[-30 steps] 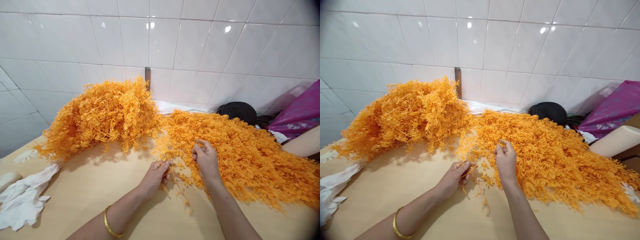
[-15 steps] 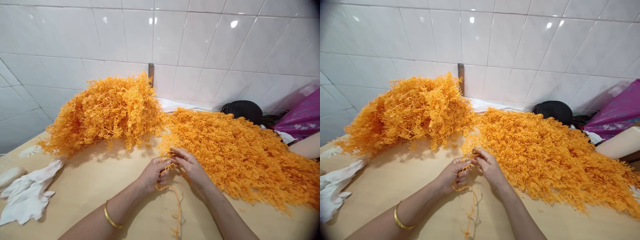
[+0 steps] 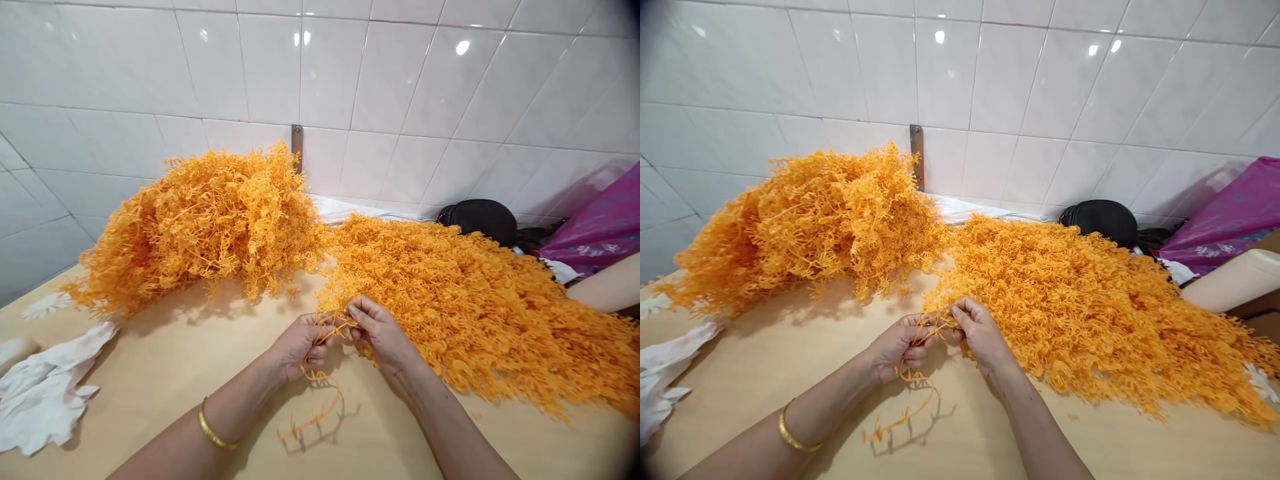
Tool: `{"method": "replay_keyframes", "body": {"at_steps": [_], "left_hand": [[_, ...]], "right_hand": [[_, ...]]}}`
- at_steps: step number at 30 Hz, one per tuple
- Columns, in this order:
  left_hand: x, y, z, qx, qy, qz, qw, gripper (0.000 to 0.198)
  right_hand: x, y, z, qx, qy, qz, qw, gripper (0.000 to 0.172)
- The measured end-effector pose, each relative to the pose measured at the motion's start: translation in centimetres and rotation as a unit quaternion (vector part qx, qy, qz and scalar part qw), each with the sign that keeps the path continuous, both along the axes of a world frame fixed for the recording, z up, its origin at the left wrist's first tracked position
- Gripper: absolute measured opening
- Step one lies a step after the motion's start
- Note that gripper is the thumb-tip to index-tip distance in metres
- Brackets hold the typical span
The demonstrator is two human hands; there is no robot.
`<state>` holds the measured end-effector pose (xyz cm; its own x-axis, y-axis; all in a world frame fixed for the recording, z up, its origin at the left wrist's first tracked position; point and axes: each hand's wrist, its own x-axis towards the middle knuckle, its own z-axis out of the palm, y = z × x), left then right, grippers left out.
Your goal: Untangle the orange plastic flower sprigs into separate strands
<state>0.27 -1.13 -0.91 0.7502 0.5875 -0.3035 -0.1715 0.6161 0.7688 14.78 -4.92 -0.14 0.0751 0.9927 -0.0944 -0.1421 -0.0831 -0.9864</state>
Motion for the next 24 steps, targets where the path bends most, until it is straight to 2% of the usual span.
{"method": "replay_keyframes", "body": {"at_steps": [3, 6, 11, 17, 21, 24], "left_hand": [[0.3, -0.5, 0.6, 0.012, 0.031, 0.047, 0.998, 0.018], [0.5, -0.9, 0.9, 0.017, 0.040, 0.076, 0.996, 0.026], [0.6, -0.9, 0.4, 0.040, 0.021, 0.121, 0.992, 0.028], [1.1, -1.2, 0.2, 0.070, 0.023, 0.196, 0.978, 0.026], [1.3, -1.2, 0.2, 0.039, -0.006, 0.207, 0.978, 0.026], [1.2, -1.0, 0.1, 0.025, -0.038, 0.200, 0.979, 0.023]], "right_hand": [[0.1, 0.0, 0.1, 0.004, 0.011, -0.014, 1.000, 0.023], [-0.1, -0.1, 0.3, 0.034, 0.002, -0.030, 0.999, 0.020], [-0.9, -0.1, 0.3, 0.069, 0.002, -0.058, 0.996, 0.022], [-1.9, -0.5, 0.1, -0.031, 0.100, 0.000, 0.994, 0.040], [-2.5, -0.8, 0.2, -0.033, 0.091, 0.019, 0.995, 0.059], [-3.0, -0.8, -0.3, -0.016, 0.073, 0.015, 0.997, 0.066]]}}
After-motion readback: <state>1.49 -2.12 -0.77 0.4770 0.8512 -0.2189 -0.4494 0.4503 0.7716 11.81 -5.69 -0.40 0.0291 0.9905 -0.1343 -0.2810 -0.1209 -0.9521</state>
